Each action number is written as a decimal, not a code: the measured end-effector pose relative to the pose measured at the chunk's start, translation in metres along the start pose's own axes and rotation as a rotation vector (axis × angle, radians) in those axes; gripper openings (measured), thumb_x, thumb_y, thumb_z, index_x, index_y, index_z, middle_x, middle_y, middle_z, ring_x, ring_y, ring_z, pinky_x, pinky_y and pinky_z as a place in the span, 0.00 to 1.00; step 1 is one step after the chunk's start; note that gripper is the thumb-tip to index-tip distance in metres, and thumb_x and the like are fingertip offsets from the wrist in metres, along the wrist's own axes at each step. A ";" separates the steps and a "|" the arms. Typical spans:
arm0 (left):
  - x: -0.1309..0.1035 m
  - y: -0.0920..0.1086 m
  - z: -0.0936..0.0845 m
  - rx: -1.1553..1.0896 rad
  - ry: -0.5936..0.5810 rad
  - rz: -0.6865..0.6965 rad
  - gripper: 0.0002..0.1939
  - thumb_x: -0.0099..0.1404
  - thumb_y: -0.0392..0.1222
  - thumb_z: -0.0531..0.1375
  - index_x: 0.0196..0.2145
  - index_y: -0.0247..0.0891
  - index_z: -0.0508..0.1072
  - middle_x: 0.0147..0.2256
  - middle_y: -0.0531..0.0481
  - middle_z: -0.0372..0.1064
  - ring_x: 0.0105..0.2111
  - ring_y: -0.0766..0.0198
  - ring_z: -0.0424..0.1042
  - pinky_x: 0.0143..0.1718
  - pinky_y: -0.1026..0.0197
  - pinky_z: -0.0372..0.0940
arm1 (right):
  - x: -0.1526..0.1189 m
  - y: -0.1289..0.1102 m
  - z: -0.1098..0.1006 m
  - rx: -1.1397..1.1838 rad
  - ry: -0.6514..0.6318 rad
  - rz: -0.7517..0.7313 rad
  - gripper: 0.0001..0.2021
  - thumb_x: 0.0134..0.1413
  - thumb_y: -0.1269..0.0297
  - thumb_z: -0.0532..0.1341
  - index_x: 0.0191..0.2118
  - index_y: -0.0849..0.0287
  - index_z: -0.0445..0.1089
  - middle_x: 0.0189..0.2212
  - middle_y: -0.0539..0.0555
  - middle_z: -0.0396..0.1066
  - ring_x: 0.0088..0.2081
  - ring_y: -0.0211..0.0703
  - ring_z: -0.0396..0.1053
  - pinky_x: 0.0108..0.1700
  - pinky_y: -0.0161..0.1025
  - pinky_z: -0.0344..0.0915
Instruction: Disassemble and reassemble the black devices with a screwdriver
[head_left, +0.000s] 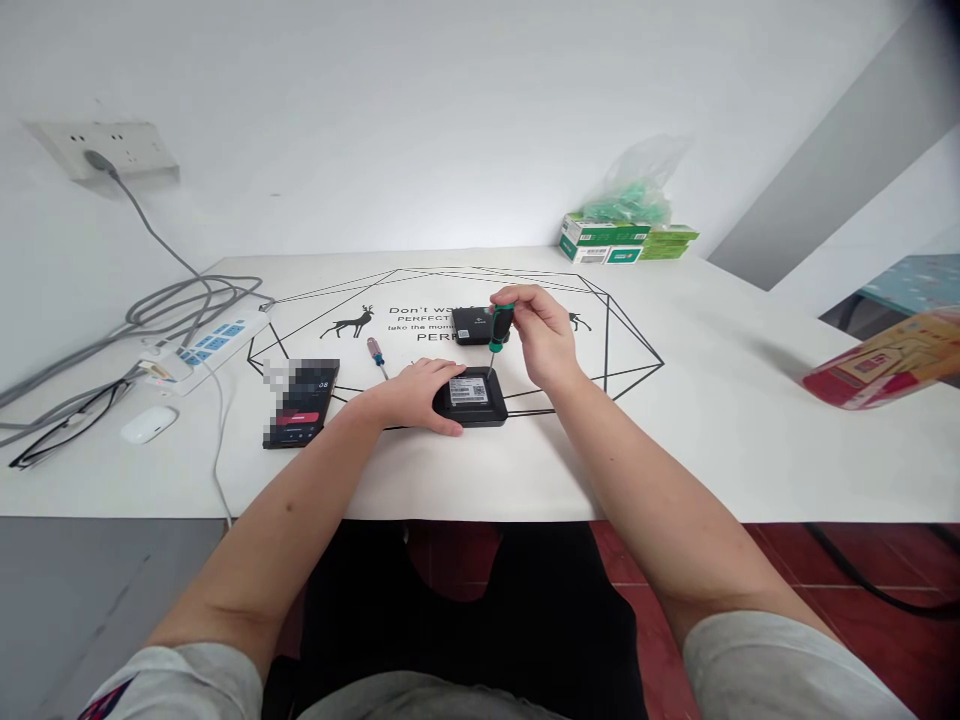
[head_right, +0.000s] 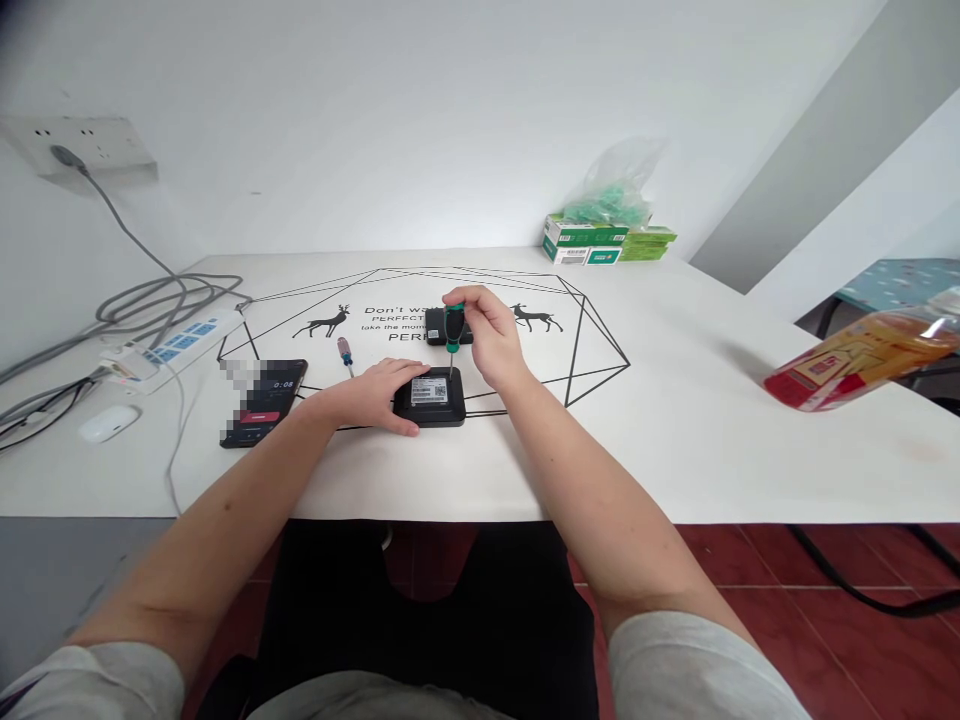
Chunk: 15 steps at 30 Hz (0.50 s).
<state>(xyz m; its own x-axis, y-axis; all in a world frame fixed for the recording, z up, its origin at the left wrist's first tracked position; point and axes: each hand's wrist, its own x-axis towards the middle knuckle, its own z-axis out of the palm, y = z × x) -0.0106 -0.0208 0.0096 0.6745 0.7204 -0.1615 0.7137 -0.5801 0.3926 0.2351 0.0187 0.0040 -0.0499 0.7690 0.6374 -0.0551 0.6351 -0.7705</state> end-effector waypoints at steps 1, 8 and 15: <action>0.000 -0.001 0.000 -0.002 -0.004 -0.006 0.60 0.59 0.71 0.67 0.80 0.45 0.52 0.78 0.41 0.52 0.76 0.38 0.50 0.76 0.40 0.51 | -0.001 -0.003 0.002 0.037 0.036 0.009 0.10 0.70 0.52 0.60 0.42 0.48 0.77 0.44 0.52 0.80 0.49 0.50 0.78 0.58 0.56 0.75; -0.003 -0.011 -0.001 0.000 -0.080 -0.110 0.75 0.53 0.77 0.69 0.82 0.39 0.38 0.81 0.33 0.37 0.80 0.33 0.40 0.78 0.37 0.47 | -0.002 -0.009 0.011 0.074 -0.018 0.030 0.24 0.52 0.43 0.78 0.44 0.47 0.70 0.50 0.52 0.81 0.49 0.48 0.80 0.58 0.53 0.78; -0.003 -0.012 0.000 0.010 -0.090 -0.112 0.74 0.55 0.78 0.69 0.83 0.43 0.36 0.82 0.34 0.34 0.80 0.31 0.37 0.78 0.34 0.46 | -0.002 -0.006 0.007 0.087 -0.100 0.107 0.24 0.61 0.35 0.68 0.51 0.44 0.69 0.63 0.54 0.76 0.57 0.51 0.78 0.58 0.53 0.78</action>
<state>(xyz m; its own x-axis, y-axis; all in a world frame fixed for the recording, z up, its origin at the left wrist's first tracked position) -0.0209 -0.0162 0.0053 0.6045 0.7441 -0.2842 0.7869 -0.5023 0.3585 0.2289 0.0128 0.0071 -0.1593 0.8178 0.5530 -0.1304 0.5378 -0.8329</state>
